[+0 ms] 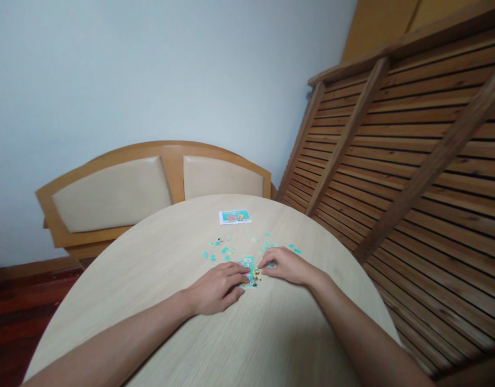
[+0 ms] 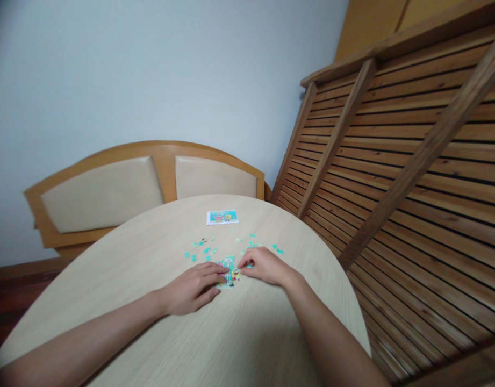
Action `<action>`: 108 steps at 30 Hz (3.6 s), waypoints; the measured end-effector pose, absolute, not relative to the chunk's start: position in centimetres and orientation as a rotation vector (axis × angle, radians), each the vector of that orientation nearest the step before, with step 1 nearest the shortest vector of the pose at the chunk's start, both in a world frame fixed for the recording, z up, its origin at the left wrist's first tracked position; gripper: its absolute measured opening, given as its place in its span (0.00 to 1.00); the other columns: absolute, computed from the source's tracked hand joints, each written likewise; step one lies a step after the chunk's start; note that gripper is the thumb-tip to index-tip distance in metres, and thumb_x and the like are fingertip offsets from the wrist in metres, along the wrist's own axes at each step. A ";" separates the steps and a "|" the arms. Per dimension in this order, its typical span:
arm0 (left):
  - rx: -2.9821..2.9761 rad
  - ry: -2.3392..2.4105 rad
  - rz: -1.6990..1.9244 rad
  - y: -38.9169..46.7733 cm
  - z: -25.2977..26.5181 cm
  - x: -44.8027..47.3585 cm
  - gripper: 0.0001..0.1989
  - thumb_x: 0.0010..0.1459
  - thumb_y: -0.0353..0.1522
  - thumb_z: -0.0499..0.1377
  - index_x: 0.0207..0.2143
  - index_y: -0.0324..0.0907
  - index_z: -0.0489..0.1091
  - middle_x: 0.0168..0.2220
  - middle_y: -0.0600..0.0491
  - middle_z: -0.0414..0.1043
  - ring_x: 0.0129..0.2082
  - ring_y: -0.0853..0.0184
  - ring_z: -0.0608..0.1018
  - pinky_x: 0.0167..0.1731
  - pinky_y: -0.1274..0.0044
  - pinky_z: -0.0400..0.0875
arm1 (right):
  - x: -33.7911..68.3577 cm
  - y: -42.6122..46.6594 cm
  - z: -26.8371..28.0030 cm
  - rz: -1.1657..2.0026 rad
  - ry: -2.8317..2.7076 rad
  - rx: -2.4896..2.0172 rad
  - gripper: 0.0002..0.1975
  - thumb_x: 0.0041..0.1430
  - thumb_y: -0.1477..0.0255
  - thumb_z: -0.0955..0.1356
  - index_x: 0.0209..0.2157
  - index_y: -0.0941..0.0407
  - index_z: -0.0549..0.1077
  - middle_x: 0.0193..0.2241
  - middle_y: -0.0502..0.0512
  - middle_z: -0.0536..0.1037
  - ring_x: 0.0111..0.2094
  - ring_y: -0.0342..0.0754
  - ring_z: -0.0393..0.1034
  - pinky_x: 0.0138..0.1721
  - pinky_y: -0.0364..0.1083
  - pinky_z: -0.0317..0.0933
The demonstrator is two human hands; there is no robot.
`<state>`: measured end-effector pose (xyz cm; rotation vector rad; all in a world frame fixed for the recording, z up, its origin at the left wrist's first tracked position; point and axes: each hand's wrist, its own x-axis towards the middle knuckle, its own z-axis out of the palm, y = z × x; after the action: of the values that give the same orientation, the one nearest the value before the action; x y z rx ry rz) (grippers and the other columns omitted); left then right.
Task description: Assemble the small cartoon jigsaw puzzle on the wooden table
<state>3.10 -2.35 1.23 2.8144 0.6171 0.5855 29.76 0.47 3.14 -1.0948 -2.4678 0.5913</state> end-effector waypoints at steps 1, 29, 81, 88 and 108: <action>2.816 0.617 0.587 -2.4 1.3 3.1 0.14 0.66 0.31 0.53 0.52 0.44 0.68 0.57 0.46 0.70 0.57 0.59 0.71 0.59 0.64 0.65 | 29.8 0.5 3.1 0.593 -2.469 -1.088 0.08 0.60 0.68 0.71 0.38 0.53 0.83 0.36 0.54 0.83 0.39 0.49 0.76 0.43 0.44 0.64; 2.872 0.621 0.537 -2.5 1.6 3.2 0.17 0.64 0.32 0.55 0.55 0.44 0.65 0.59 0.46 0.68 0.58 0.56 0.71 0.61 0.62 0.62 | 29.0 -0.2 3.8 0.520 -2.547 -1.038 0.09 0.63 0.67 0.69 0.38 0.50 0.83 0.35 0.52 0.81 0.39 0.47 0.73 0.42 0.43 0.62; 2.868 0.650 0.496 -2.5 1.2 2.7 0.15 0.65 0.31 0.55 0.54 0.44 0.66 0.60 0.47 0.68 0.60 0.59 0.70 0.62 0.64 0.61 | 34.0 3.3 0.2 0.413 -1.886 -1.742 0.11 0.52 0.64 0.73 0.36 0.55 0.76 0.34 0.53 0.81 0.37 0.49 0.75 0.41 0.46 0.62; 2.879 0.656 0.486 -2.5 1.2 2.9 0.15 0.65 0.31 0.55 0.54 0.43 0.66 0.60 0.46 0.68 0.59 0.58 0.70 0.62 0.64 0.62 | 33.6 3.3 0.3 0.721 -1.873 -1.370 0.15 0.54 0.64 0.70 0.40 0.58 0.76 0.31 0.54 0.79 0.33 0.47 0.72 0.37 0.44 0.64; 2.871 0.656 0.494 -2.4 1.2 3.0 0.15 0.65 0.31 0.55 0.53 0.43 0.66 0.59 0.45 0.68 0.59 0.58 0.70 0.61 0.64 0.62 | 30.8 1.2 2.5 1.013 -2.068 -1.245 0.15 0.54 0.63 0.71 0.36 0.61 0.78 0.30 0.56 0.79 0.32 0.47 0.72 0.35 0.44 0.63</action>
<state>2.99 -2.39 1.15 2.8708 0.6559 0.4943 30.82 1.19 2.49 -1.2451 -2.0684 1.0126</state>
